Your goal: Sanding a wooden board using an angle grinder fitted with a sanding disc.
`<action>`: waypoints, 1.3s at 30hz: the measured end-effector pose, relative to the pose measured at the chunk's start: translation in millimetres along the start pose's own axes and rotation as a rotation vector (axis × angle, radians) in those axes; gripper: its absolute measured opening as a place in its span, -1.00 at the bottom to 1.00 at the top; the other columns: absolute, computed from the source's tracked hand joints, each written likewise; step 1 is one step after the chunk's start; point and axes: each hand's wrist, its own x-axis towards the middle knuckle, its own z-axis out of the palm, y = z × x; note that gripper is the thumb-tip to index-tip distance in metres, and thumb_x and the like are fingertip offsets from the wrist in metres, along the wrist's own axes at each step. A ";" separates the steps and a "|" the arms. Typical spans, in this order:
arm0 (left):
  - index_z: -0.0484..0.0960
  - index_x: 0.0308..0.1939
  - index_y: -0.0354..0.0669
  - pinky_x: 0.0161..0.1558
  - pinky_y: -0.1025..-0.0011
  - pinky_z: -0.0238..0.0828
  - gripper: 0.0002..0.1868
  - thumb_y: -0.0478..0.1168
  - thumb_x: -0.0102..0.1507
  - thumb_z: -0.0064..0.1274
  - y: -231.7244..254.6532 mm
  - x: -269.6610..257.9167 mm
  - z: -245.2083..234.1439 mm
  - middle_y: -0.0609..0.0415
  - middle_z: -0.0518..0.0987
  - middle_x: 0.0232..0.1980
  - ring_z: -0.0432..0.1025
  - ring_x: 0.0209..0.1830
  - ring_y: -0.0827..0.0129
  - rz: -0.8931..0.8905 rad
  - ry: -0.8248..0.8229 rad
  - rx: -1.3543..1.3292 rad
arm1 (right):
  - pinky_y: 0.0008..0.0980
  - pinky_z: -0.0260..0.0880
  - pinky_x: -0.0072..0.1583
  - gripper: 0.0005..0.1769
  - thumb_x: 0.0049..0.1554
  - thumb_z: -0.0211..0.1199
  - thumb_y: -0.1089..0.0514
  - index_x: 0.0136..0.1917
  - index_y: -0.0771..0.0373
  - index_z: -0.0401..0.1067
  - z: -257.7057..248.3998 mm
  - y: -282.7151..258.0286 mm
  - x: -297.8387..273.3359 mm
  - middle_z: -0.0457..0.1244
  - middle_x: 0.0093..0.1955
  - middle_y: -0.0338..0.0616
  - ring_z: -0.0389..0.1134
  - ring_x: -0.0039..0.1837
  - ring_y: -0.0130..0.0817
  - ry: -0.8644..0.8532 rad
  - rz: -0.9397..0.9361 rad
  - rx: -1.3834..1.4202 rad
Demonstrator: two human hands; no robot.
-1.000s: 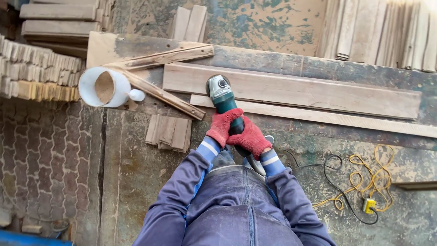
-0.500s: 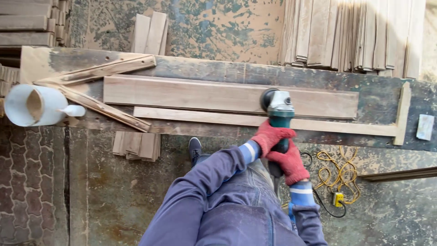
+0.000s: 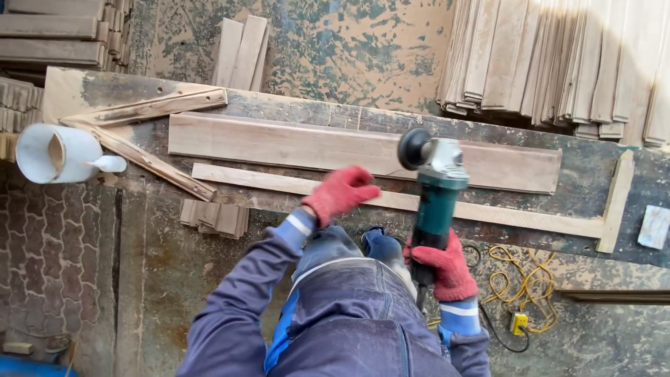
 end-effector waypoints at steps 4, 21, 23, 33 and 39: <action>0.33 0.49 0.10 0.49 0.11 -0.03 0.05 0.46 0.04 0.25 -7.5 66.4 -43.0 0.08 0.38 0.49 0.17 0.54 0.17 0.247 0.176 0.993 | -0.16 0.49 -0.31 -0.48 -0.41 0.46 0.23 -0.15 0.49 0.47 -11.1 -41.7 -38.4 0.34 -0.37 0.31 0.49 -0.34 0.03 -0.060 -0.157 0.054; 0.64 0.07 -0.30 0.14 0.19 0.48 -0.24 0.17 0.00 0.47 152.0 176.0 -47.7 -0.09 0.65 0.02 0.55 -0.04 0.08 -0.004 -0.018 1.290 | 0.56 0.45 0.12 0.08 -0.05 0.61 0.52 0.56 0.06 0.14 -259.3 224.0 -192.7 0.35 0.23 0.34 0.42 0.21 0.39 -0.121 -0.569 0.713; 0.69 0.03 -0.25 0.05 0.22 0.52 -0.34 0.14 0.04 0.41 163.9 169.7 -34.5 -0.08 0.68 -0.06 0.58 -0.13 0.10 0.042 0.014 1.359 | 0.52 0.50 0.10 0.05 -0.06 0.56 0.46 0.56 0.10 0.10 -267.5 224.9 -194.4 0.37 0.19 0.37 0.45 0.18 0.38 -0.069 -0.583 0.661; 0.61 -0.14 -0.07 -0.15 0.39 0.66 -0.80 -0.16 0.23 0.27 293.6 46.6 -36.2 0.00 0.64 -0.15 0.54 -0.34 0.26 0.564 0.292 0.712 | 0.01 0.54 -0.01 -0.13 -0.13 0.42 0.24 0.45 0.30 0.27 -187.4 75.1 -168.0 0.39 0.05 0.15 0.45 -0.04 0.05 0.287 -0.619 0.701; 0.34 0.23 -0.11 0.10 -0.10 0.70 -0.78 -0.18 0.58 -0.01 276.6 24.1 -60.3 -0.26 0.41 0.14 0.48 0.01 -0.19 1.184 0.287 0.319 | -0.09 0.54 -0.08 -0.14 -0.15 0.43 0.19 0.41 0.32 0.26 -195.1 42.8 -153.7 0.37 0.00 0.11 0.42 -0.08 -0.04 0.280 -0.641 0.658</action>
